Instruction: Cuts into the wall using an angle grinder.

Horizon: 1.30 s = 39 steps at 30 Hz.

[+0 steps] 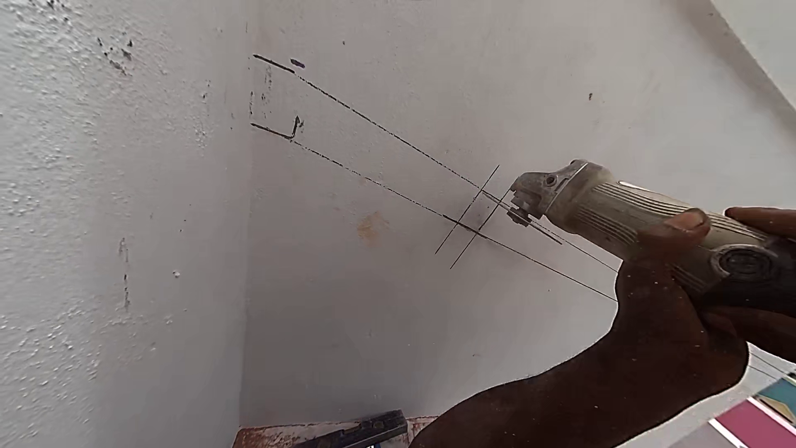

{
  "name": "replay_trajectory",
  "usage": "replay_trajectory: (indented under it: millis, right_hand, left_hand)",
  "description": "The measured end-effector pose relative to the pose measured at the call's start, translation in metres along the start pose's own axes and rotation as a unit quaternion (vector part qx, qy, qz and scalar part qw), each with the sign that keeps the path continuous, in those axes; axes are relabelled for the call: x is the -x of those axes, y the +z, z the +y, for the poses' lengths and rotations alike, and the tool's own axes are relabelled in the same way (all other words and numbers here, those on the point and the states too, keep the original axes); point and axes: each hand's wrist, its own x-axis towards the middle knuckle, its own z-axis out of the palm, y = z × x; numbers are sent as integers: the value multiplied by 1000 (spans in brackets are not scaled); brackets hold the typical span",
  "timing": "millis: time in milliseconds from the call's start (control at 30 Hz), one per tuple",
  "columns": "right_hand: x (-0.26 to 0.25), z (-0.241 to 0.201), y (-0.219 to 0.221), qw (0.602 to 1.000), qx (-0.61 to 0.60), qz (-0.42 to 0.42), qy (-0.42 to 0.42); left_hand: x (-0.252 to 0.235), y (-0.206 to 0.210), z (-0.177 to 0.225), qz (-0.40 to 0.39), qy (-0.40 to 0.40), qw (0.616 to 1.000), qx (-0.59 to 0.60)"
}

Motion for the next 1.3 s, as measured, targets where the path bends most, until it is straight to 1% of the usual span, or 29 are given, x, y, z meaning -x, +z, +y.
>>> replay_trajectory:
  millis: [67, 133, 167, 233, 333, 400, 433, 467, 500, 633, 733, 833, 1133, 1300]
  right_hand:
    - [-4, 2, -3, 999, 29, -2, 14]
    - [-9, 6, -4, 997, 75, 6, -3]
    - [-10, 5, -5, 997, 80, 5, -6]
    - [-12, 5, -6, 999, 48, -3, 0]
    - [-17, 52, -3, 999, 43, -3, -3]
    - [-18, 67, -1, 999, 45, 10, 17]
    - [-18, 83, -2, 998, 58, 11, 0]
    - [-19, 90, -2, 998, 67, 14, -18]
    - [-19, 83, -3, 997, 69, 14, -26]
    - [-19, 8, -5, 997, 81, 3, 12]
    - [-21, 6, -5, 994, 110, 2, 1]
    - [-19, -24, -7, 993, 121, 1, -7]
    - [-18, -28, -7, 989, 150, -1, -6]
    - [-19, -29, -8, 989, 147, 0, -6]
  left_hand:
    - [-4, 2, 2, -5, 2, 1000, 11]
    - [-7, 2, 2, -10, 3, 1000, 16]
    - [-9, 2, 2, -7, 4, 1000, 20]
    - [-11, 2, 2, -7, 1, 1000, 26]
    - [-12, 3, 2, -14, 3, 1000, 24]
    - [-13, 3, 3, -12, 0, 1000, 24]
    - [-13, 3, 3, -13, -1, 1000, 26]
    - [-13, 3, 4, -13, -2, 999, 29]
    - [-14, 2, 4, -12, -2, 999, 32]
    - [-14, 1, 5, -6, -1, 999, 36]
    - [-15, 0, 6, -16, 2, 999, 35]
    - [-15, 1, 8, -12, 3, 999, 36]
    - [-15, 1, 7, -4, -3, 999, 35]
    - [-15, 3, 8, 3, -5, 999, 46]
